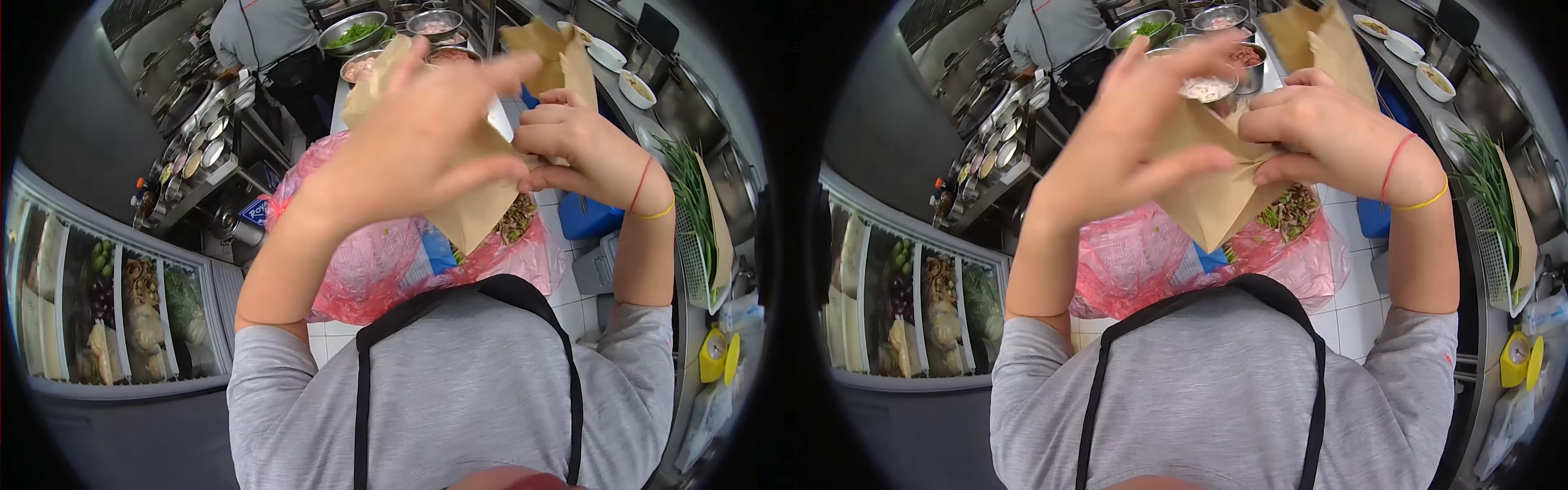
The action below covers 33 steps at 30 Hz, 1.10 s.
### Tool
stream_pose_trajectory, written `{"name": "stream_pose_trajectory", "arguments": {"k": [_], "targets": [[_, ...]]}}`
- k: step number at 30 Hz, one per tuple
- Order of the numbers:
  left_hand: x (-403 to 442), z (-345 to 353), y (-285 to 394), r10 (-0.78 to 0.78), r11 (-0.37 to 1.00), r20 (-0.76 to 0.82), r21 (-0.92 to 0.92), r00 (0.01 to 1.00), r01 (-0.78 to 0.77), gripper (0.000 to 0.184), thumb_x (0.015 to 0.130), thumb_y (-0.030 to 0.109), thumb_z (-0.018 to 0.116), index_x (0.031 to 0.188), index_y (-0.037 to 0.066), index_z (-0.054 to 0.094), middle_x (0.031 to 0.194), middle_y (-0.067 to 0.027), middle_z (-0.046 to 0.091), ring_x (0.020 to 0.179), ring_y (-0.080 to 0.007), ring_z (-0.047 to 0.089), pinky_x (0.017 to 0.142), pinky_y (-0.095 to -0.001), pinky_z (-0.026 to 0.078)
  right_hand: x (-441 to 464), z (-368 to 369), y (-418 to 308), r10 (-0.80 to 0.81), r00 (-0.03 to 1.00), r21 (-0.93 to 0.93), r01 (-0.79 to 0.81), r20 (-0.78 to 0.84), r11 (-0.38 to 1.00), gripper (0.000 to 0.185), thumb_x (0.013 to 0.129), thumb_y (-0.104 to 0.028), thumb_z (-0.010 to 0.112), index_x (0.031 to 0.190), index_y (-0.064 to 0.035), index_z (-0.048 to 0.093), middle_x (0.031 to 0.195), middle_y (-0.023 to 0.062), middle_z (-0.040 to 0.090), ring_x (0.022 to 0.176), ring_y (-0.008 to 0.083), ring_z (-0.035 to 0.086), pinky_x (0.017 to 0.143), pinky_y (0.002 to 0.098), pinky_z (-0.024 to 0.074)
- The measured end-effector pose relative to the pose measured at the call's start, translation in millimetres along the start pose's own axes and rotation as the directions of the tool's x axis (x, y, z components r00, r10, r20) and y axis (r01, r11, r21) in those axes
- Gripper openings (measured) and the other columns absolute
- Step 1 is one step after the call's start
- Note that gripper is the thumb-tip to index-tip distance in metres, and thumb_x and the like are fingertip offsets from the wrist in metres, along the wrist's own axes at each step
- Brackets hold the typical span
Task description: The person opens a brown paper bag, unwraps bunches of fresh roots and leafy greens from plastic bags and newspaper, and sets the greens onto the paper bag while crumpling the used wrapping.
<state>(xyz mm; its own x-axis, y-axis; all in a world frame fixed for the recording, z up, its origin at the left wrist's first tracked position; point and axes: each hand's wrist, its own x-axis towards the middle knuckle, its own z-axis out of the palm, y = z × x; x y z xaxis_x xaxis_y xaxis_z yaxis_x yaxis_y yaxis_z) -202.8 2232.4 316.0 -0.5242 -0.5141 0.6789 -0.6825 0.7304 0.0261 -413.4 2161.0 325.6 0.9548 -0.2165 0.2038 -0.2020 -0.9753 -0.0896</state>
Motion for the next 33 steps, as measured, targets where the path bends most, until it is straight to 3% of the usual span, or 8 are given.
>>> {"name": "stream_pose_trajectory", "arguments": {"k": [5, 7, 12, 16, 19, 24, 31, 33], "targets": [[-10, 16, -6, -0.191, 0.974, 0.306, -0.056, 0.933, 0.218, 0.041, 0.071, 0.035, 0.072, 0.098, 0.008, 0.058, 0.076, -0.0048, 0.058, 0.076, -0.0210, 0.057, 0.086, -0.0359, 0.034, 10, 2, -21, -0.021, 0.995, -0.196, 0.002, -0.094, 0.981, 0.034, 0.067, -0.024, 0.070, 0.095, -0.0089, 0.057, 0.091, 0.0042, 0.058, 0.097, 0.0234, 0.054, 0.103, 0.0491, 0.0256], [-19, 16, -12, -0.195, 0.970, 0.223, -0.101, 0.955, 0.222, 0.036, 0.070, 0.033, 0.072, 0.091, 0.008, 0.058, 0.074, -0.0038, 0.058, 0.073, -0.0198, 0.055, 0.082, -0.0342, 0.034, 8, 1, -24, 0.041, 0.994, -0.253, -0.065, -0.099, 0.965, 0.044, 0.065, -0.028, 0.072, 0.103, -0.0115, 0.058, 0.113, 0.0056, 0.053, 0.116, 0.0255, 0.045, 0.107, 0.0552, 0.0153], [-38, 8, -17, -0.274, 0.942, 0.114, -0.165, 0.955, 0.290, 0.026, 0.070, 0.028, 0.074, 0.078, 0.008, 0.060, 0.066, -0.0005, 0.054, 0.070, -0.0167, 0.052, 0.079, -0.0313, 0.034, 14, 36, -9, -0.030, 0.973, -0.062, 0.016, -0.231, 0.998, 0.051, 0.066, -0.022, 0.074, 0.112, -0.0164, 0.053, 0.124, 0.0029, 0.050, 0.124, 0.0228, 0.041, 0.105, 0.0567, 0.0185], [-52, 5, -19, -0.251, 0.938, 0.160, -0.203, 0.954, 0.281, 0.025, 0.070, 0.028, 0.073, 0.076, 0.008, 0.061, 0.065, -0.0004, 0.054, 0.068, -0.0167, 0.051, 0.080, -0.0314, 0.033, 21, 63, 0, 0.093, 0.904, 0.227, 0.004, -0.418, 0.974, 0.035, 0.074, -0.023, 0.069, 0.103, -0.0102, 0.054, 0.110, 0.0069, 0.056, 0.109, 0.0250, 0.051, 0.099, 0.0468, 0.0298], [-63, 6, -22, -0.236, 0.942, 0.107, -0.219, 0.966, 0.254, 0.026, 0.071, 0.028, 0.073, 0.077, 0.007, 0.060, 0.066, -0.0021, 0.055, 0.069, -0.0178, 0.051, 0.076, -0.0312, 0.035, 23, 79, 4, 0.081, 0.944, 0.444, 0.075, -0.321, 0.893, 0.015, 0.080, -0.016, 0.062, 0.086, -0.0032, 0.057, 0.078, 0.0102, 0.056, 0.075, 0.0274, 0.054, 0.069, 0.0336, 0.0422], [-68, 6, -10, -0.492, 0.622, 0.434, -0.430, 0.754, 0.654, 0.021, 0.080, 0.022, 0.068, 0.081, 0.004, 0.058, 0.070, -0.0012, 0.054, 0.073, -0.0070, 0.050, 0.065, -0.0235, 0.039, 31, 89, -10, 0.081, 0.938, 0.378, 0.055, -0.336, 0.924, 0.010, 0.082, -0.011, 0.058, 0.084, -0.0024, 0.054, 0.076, 0.0120, 0.054, 0.073, 0.0297, 0.054, 0.064, 0.0349, 0.0427], [-87, 15, -9, -0.491, 0.449, 0.482, -0.574, 0.726, 0.685, 0.018, 0.085, 0.019, 0.064, 0.088, 0.003, 0.057, 0.077, 0.0044, 0.055, 0.073, -0.0022, 0.048, 0.064, -0.0196, 0.039, 26, 95, -12, 0.059, 0.935, 0.342, 0.069, -0.349, 0.937, 0.011, 0.082, -0.015, 0.060, 0.081, -0.0053, 0.053, 0.071, 0.0117, 0.055, 0.065, 0.0296, 0.056, 0.056, 0.0350, 0.0438], [-86, 16, -7, -0.463, 0.185, 0.582, -0.674, 0.669, 0.715, 0.016, 0.086, 0.017, 0.062, 0.089, 0.003, 0.057, 0.078, 0.0048, 0.055, 0.072, -0.0007, 0.048, 0.064, -0.0179, 0.039, 24, 89, -14, 0.046, 0.951, 0.375, 0.076, -0.305, 0.924, 0.012, 0.082, -0.016, 0.060, 0.080, -0.0060, 0.053, 0.069, 0.0109, 0.055, 0.063, 0.0291, 0.056, 0.055, 0.0348, 0.0438]]}}
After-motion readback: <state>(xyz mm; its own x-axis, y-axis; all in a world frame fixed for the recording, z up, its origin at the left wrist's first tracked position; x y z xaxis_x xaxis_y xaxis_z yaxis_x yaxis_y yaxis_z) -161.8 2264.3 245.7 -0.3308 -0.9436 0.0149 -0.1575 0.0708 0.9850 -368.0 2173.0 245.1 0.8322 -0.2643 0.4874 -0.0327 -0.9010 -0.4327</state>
